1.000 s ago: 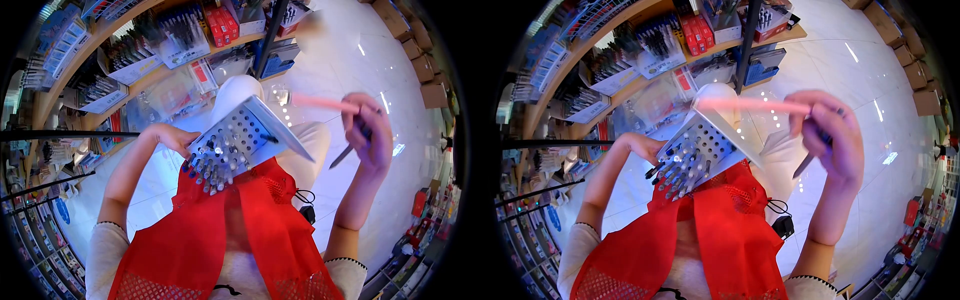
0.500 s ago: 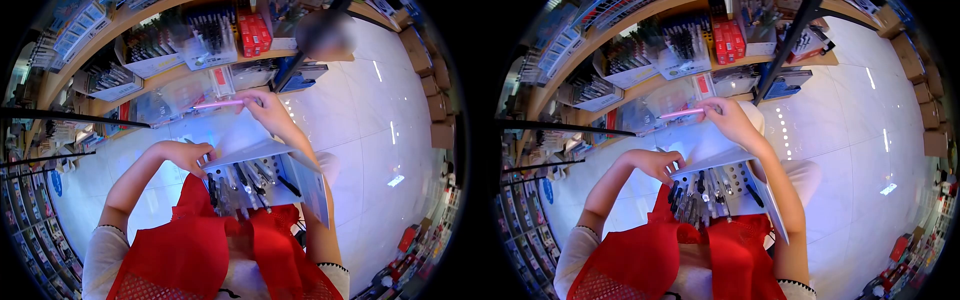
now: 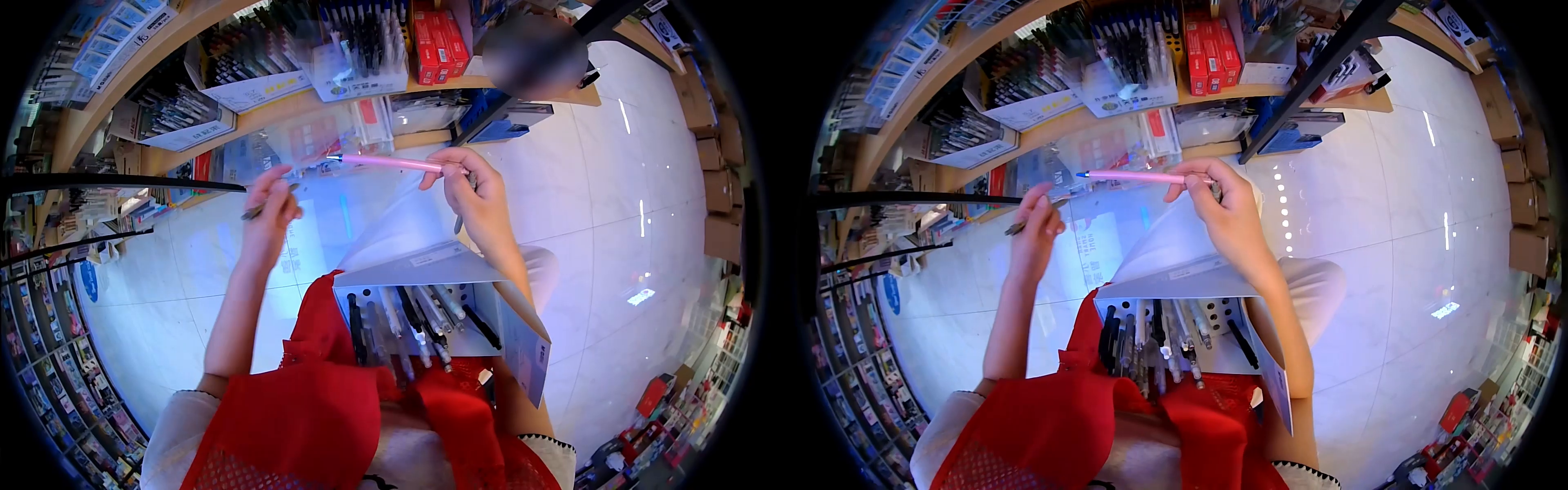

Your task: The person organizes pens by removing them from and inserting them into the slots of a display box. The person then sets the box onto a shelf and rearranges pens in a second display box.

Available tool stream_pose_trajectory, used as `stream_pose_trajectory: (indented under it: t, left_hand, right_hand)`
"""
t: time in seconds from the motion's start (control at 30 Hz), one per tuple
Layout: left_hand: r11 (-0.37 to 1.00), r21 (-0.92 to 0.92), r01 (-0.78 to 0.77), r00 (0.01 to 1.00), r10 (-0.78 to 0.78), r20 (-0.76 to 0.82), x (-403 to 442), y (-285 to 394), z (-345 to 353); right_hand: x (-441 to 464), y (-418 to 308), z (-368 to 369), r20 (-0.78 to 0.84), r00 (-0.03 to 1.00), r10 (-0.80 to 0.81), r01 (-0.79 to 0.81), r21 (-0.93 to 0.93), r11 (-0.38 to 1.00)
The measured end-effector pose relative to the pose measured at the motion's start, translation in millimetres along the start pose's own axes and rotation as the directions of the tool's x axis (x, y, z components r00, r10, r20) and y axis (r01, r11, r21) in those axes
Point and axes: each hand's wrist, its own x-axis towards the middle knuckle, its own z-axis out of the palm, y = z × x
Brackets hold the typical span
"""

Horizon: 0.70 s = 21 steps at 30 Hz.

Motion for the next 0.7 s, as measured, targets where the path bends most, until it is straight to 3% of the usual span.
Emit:
stream_pose_trajectory:
  t: [0.07,0.13,0.23,0.33,0.43,0.7]
  left_hand:
    - [0.997,-0.076,-0.021,0.997,0.027,0.076,1,0,34]
    - [0.939,-0.339,0.048,0.982,0.019,0.190,8,-11,61]
    - [0.886,-0.451,0.104,0.954,0.040,0.298,12,-3,99]
    - [0.871,-0.488,0.063,0.960,0.080,0.267,20,-11,108]
    - [0.892,-0.451,0.017,0.962,0.109,0.252,19,-4,112]
    - [0.855,-0.517,0.046,0.963,0.100,0.252,10,-9,125]
  right_hand:
    - [2,-3,2,-0.018,0.999,-0.034,0.033,-0.029,0.999]
    - [3,-5,3,-0.024,0.997,-0.071,0.068,-0.079,0.995]
    - [3,-8,5,0.050,0.991,-0.122,0.127,-0.115,0.985]
    - [0,-10,8,-0.110,0.978,-0.175,0.167,-0.081,0.983]
    - [-3,-15,-1,-0.222,0.967,-0.125,0.104,-0.103,0.989]
    - [-5,-15,-5,-0.226,0.933,-0.280,0.204,-0.308,0.929]
